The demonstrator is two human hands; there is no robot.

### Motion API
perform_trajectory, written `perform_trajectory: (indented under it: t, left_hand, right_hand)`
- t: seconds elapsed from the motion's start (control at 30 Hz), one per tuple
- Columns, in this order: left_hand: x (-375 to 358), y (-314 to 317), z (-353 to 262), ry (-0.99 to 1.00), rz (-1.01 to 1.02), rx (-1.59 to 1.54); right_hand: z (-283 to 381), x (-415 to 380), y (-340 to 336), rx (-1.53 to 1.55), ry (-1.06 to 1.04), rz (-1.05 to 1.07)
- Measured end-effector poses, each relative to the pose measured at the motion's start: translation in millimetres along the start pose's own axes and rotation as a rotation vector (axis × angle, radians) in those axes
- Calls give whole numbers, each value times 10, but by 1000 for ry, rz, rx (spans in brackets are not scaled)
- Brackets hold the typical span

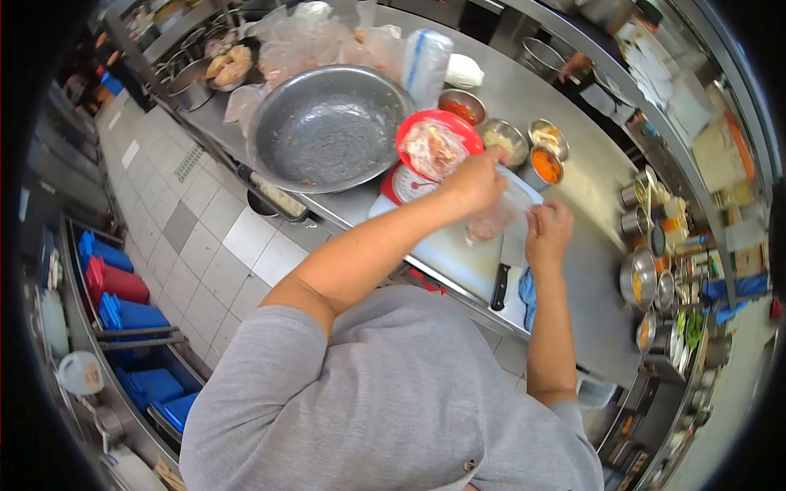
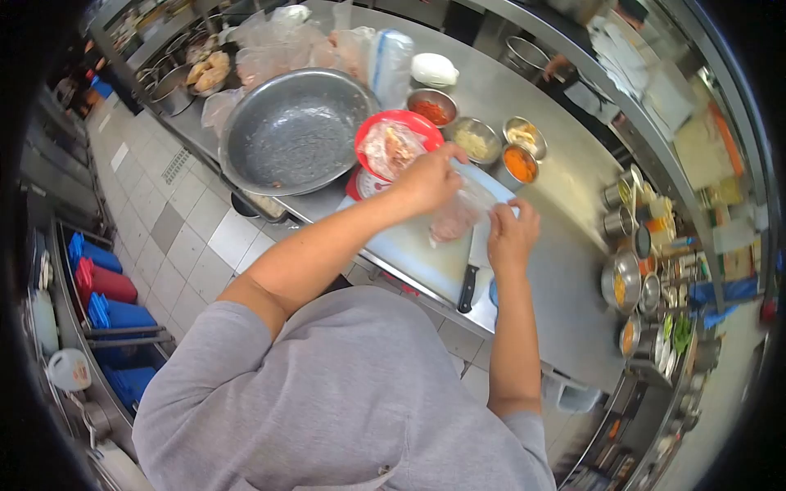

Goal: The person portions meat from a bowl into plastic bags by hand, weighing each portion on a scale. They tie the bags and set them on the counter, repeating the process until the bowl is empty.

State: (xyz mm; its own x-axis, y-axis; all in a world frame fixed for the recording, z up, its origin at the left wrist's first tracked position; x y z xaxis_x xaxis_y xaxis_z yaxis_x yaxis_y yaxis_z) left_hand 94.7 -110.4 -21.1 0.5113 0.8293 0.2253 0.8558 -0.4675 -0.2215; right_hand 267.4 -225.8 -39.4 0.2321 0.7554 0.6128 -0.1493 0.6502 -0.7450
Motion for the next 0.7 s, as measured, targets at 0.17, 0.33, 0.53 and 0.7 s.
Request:
perform_trajectory:
  t: [0.17,0.33,0.53,0.7]
  left_hand:
    - [-100,137,283,15,93,161]
    - [-512,453,503,72,181,363]
    - [-858,292,578,70,210,451]
    - [-1043,-290,373,148,17,237]
  right_hand:
    - [129,31,-56,3,-83,-20]
    - [667,408,-117,364,-13,-6]
    - [1031,741,837,101,140,605]
    - [1274,1077,513,335,35,106]
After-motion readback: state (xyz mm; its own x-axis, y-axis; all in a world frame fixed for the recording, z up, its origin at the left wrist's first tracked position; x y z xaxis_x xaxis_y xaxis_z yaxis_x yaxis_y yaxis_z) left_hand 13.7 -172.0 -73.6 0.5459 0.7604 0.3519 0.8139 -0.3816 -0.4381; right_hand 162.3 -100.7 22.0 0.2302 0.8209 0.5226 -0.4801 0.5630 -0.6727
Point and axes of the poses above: each hand's wrist, its own x-axis towards the middle knuckle, its own y-axis out of the palm, z = x × y, the point moved 7 cm from there along x, towards the middle knuckle, and after that the axes turned 5 degrees about -x, right-handed, at the moved point
